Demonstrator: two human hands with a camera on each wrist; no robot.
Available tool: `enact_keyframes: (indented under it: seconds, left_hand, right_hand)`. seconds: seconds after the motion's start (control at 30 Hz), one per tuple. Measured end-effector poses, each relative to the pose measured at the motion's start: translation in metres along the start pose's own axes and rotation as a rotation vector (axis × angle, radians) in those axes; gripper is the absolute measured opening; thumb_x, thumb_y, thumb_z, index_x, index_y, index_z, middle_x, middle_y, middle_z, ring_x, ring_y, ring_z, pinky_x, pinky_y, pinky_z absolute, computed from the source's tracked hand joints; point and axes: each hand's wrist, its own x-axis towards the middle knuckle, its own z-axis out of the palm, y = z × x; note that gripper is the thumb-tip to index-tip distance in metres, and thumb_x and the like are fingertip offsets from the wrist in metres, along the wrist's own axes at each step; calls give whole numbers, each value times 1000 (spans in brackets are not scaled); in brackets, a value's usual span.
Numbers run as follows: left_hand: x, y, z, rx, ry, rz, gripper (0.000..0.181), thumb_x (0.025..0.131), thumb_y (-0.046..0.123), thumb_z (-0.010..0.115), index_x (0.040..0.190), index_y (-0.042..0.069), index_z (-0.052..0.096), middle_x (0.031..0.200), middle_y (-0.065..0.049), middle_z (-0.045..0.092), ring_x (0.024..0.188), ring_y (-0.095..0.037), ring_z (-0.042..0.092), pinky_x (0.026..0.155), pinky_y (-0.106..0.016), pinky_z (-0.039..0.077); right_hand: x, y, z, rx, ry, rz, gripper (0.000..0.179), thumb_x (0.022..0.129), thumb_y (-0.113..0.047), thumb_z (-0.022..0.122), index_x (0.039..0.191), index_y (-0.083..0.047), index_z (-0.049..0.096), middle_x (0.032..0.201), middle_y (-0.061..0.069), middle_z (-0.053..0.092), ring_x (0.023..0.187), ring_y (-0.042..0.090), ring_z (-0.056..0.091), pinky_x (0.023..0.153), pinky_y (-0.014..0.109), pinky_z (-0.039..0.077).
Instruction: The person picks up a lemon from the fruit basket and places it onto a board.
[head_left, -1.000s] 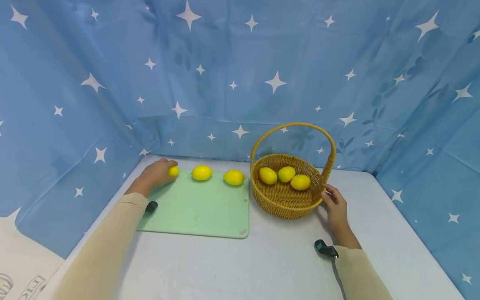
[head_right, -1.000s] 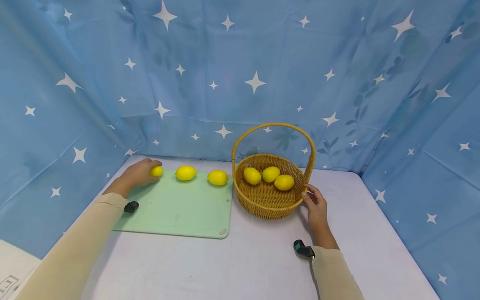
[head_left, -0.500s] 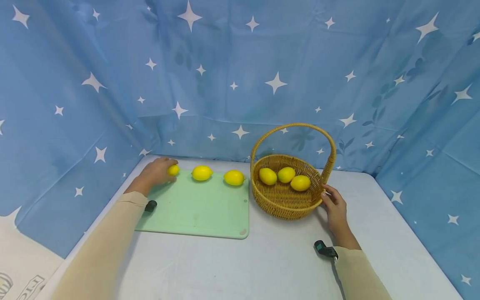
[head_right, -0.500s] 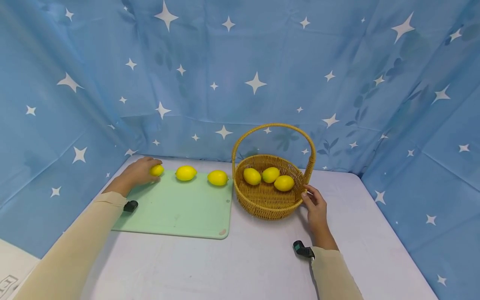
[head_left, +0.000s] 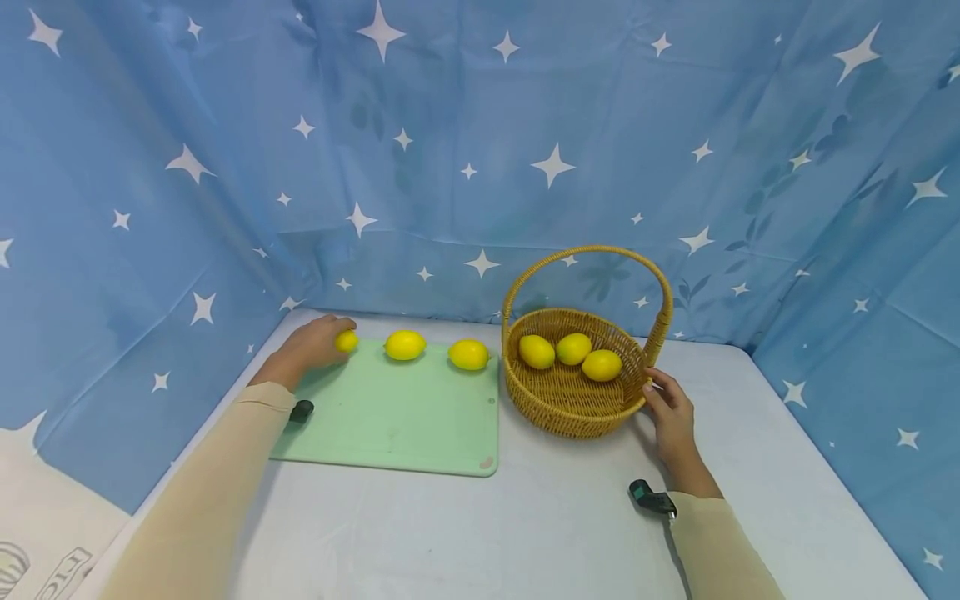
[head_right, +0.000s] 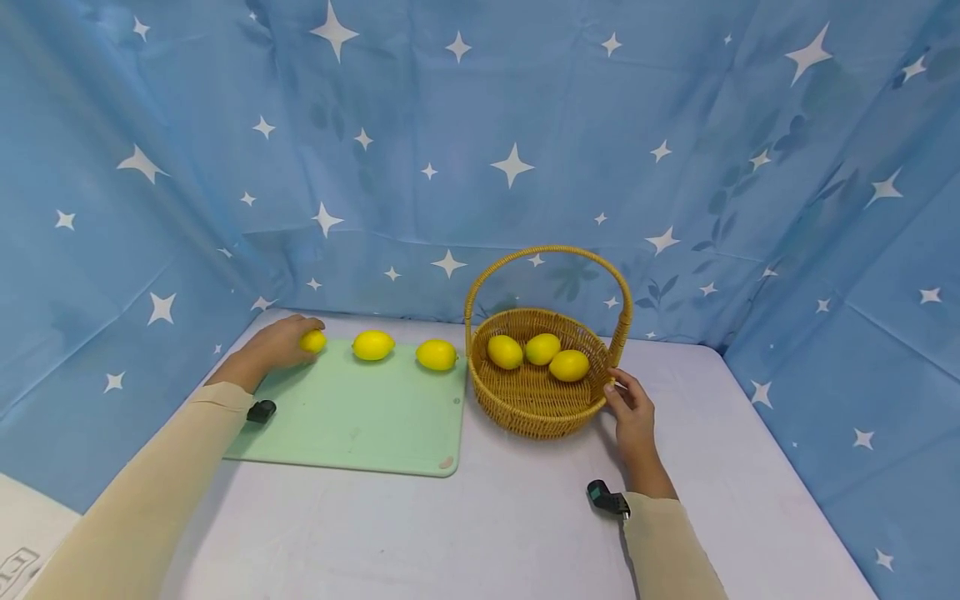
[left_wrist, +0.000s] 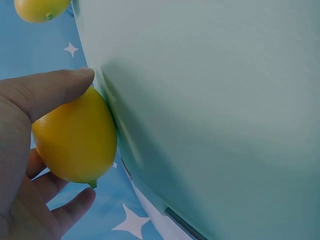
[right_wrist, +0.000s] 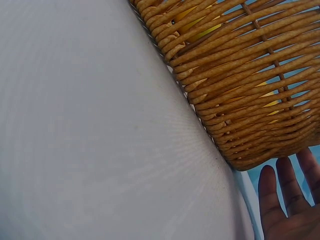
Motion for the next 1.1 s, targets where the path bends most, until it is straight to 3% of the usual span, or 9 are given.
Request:
enact_keyframes:
  seconds: [0.17,0.37,0.53,0.67,0.8,1.1]
  left_hand:
    - [0,3,2,-20,8,24,66,83,24,78,141,9,51,138,-19,47,123,-40,43,99,-58,36]
    - [-4,15,4,-35,62,89,67,82,28,79,140,9,52,141,-19,46,129,-41,40,102,-59,33]
    - [-9,30,6,-19,130,162,64,83,28,79,138,8,54,138,-17,49,127,-39,42,103,-60,31]
    - [-13,45,8,1,184,215,60,82,25,79,135,9,57,135,-15,52,126,-37,44,101,-59,34]
    - [-17,65,11,-13,197,258,57,83,23,79,134,10,58,135,-14,52,125,-36,45,101,-55,38]
    - [-22,119,18,35,215,466,47,85,24,77,128,12,63,126,-7,59,117,-27,54,97,-44,44]
  right_hand:
    - [7,16,-4,-9,2,25,44,104,-20,48,142,1,44,141,15,40,114,7,48,84,11,46]
    - [12,28,-7,11,-9,16,44,103,-19,49,142,1,43,141,15,40,114,8,49,83,12,46]
    - [8,20,-4,4,-5,18,43,104,-20,48,142,1,44,142,15,40,116,11,48,84,11,46]
    - [1,4,0,2,-8,2,43,104,-18,48,141,3,43,141,17,40,116,14,49,84,11,46]
    - [-3,-3,0,1,-12,-10,44,104,-17,48,140,5,43,139,17,42,115,14,49,83,11,46]
    - [2,7,-2,16,-7,5,43,104,-17,48,141,5,42,138,15,42,113,11,49,82,11,47]
